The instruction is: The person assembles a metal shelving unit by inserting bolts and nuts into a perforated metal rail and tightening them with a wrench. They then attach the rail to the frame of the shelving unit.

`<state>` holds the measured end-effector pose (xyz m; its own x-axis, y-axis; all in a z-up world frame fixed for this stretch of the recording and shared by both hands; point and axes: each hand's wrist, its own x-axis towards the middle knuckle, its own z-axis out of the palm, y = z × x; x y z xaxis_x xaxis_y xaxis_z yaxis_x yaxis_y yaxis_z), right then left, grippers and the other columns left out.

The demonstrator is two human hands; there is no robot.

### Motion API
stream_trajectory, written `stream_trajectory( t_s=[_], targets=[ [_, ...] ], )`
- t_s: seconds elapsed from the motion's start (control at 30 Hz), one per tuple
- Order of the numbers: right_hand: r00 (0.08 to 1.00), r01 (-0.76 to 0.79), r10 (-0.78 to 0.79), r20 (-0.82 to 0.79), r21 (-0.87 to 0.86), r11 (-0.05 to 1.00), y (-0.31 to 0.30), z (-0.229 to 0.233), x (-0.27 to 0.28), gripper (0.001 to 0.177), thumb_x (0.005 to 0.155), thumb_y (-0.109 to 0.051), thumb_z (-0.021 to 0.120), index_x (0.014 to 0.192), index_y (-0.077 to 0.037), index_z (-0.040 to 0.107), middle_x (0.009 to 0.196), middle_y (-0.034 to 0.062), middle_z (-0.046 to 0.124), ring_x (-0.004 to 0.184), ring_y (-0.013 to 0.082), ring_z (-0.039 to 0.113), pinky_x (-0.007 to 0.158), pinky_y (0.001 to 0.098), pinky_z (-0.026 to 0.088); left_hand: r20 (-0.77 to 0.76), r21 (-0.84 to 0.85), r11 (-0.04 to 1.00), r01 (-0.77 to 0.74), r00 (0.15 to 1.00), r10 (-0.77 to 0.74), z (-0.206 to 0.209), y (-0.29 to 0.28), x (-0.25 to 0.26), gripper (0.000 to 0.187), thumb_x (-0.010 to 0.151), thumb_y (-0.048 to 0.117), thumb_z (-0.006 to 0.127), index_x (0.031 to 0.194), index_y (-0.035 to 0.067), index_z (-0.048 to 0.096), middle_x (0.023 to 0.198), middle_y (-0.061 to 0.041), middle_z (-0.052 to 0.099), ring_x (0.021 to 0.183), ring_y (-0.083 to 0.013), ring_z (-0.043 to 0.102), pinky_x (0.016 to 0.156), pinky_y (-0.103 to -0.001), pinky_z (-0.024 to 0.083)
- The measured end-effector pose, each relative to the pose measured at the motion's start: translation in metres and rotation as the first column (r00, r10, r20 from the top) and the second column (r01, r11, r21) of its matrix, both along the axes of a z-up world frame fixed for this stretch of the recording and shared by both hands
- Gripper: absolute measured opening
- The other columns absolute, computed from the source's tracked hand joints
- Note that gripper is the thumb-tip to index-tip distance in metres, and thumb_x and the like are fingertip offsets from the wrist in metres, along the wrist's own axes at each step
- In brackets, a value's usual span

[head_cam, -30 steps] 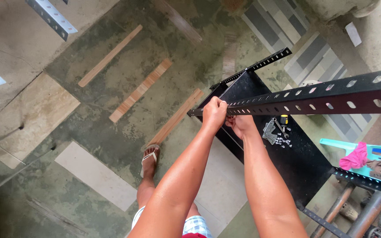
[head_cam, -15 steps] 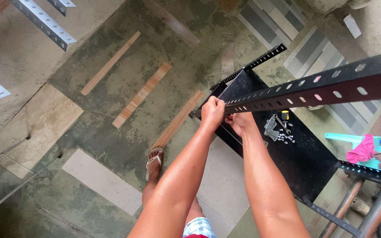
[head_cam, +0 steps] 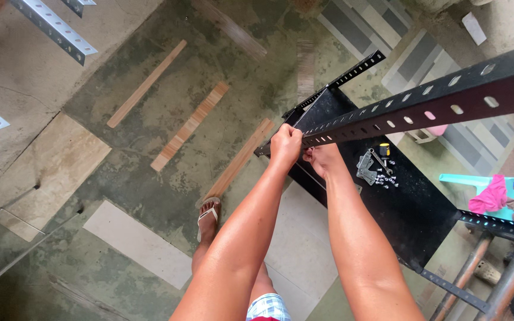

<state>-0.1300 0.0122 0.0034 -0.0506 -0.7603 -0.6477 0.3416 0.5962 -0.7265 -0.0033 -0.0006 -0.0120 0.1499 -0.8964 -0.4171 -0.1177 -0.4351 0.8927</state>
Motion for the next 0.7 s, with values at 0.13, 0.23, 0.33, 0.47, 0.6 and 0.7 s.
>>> stream_trajectory(
  t_s=[0.13,0.23,0.33,0.47,0.6,0.7],
  targets=[
    [0.996,-0.034,0.038,-0.075,0.045,0.998,-0.002,0.0,0.0,0.022,0.097,-0.007,0.054,0.075,-0.011,0.056,0.066,-0.0002,0.05,0.056,0.0108,0.043,0.05,0.029,0.033,-0.012,-0.022,1.0,-0.001,1.0,0.001,0.003,0.001,0.002,0.024,0.087,0.026,0.061,0.086,0.003,0.067,0.083,-0.017,0.072,0.081,-0.0312,0.07,0.078,-0.042,0.054],
    [0.991,-0.074,0.075,-0.107,0.008,0.997,0.0,0.001,-0.003,0.019,0.09,0.004,0.056,0.078,-0.011,0.057,0.072,-0.0012,0.056,0.061,0.0098,0.048,0.052,0.0283,0.034,-0.025,0.029,1.0,-0.004,1.0,0.005,0.008,0.001,0.003,0.024,0.087,0.027,0.06,0.087,0.003,0.066,0.083,-0.018,0.073,0.08,-0.0309,0.072,0.079,-0.041,0.055],
    [0.994,-0.053,0.057,-0.091,0.05,0.997,-0.003,-0.001,-0.003,0.019,0.094,0.0,0.055,0.078,-0.011,0.056,0.07,-0.0005,0.054,0.059,0.0102,0.047,0.051,0.0279,0.036,-0.037,0.032,0.999,0.018,0.999,-0.017,0.01,0.0,0.004,0.024,0.088,0.027,0.061,0.088,0.004,0.066,0.084,-0.017,0.073,0.082,-0.0301,0.071,0.079,-0.041,0.054],
    [0.976,-0.1,0.112,-0.186,0.074,0.992,-0.005,-0.003,-0.002,0.022,0.1,-0.007,0.055,0.078,-0.011,0.056,0.068,-0.0005,0.052,0.057,0.0103,0.045,0.05,0.0285,0.037,-0.014,0.013,1.0,0.02,1.0,-0.02,0.006,0.001,0.006,0.023,0.088,0.027,0.062,0.088,0.005,0.067,0.084,-0.017,0.072,0.082,-0.0299,0.071,0.078,-0.041,0.054],
    [0.989,-0.068,0.06,-0.132,-0.057,0.996,-0.004,-0.008,-0.004,0.016,0.096,-0.004,0.057,0.081,-0.011,0.058,0.07,-0.0014,0.054,0.059,0.0105,0.047,0.051,0.0296,0.038,-0.029,-0.032,0.996,0.082,0.996,-0.083,-0.014,-0.009,0.005,0.02,0.087,0.024,0.063,0.087,0.005,0.068,0.082,-0.016,0.072,0.079,-0.0266,0.071,0.076,-0.039,0.054],
    [0.997,-0.003,0.001,-0.076,-0.031,1.0,0.001,-0.013,-0.006,0.013,0.095,-0.009,0.059,0.083,-0.013,0.059,0.071,-0.0016,0.056,0.059,0.0109,0.05,0.052,0.0291,0.041,-0.11,-0.087,0.988,0.124,0.985,-0.134,-0.03,-0.012,0.006,0.019,0.088,0.021,0.063,0.086,0.003,0.068,0.08,-0.013,0.072,0.077,-0.0207,0.067,0.073,-0.037,0.054]
  ],
)
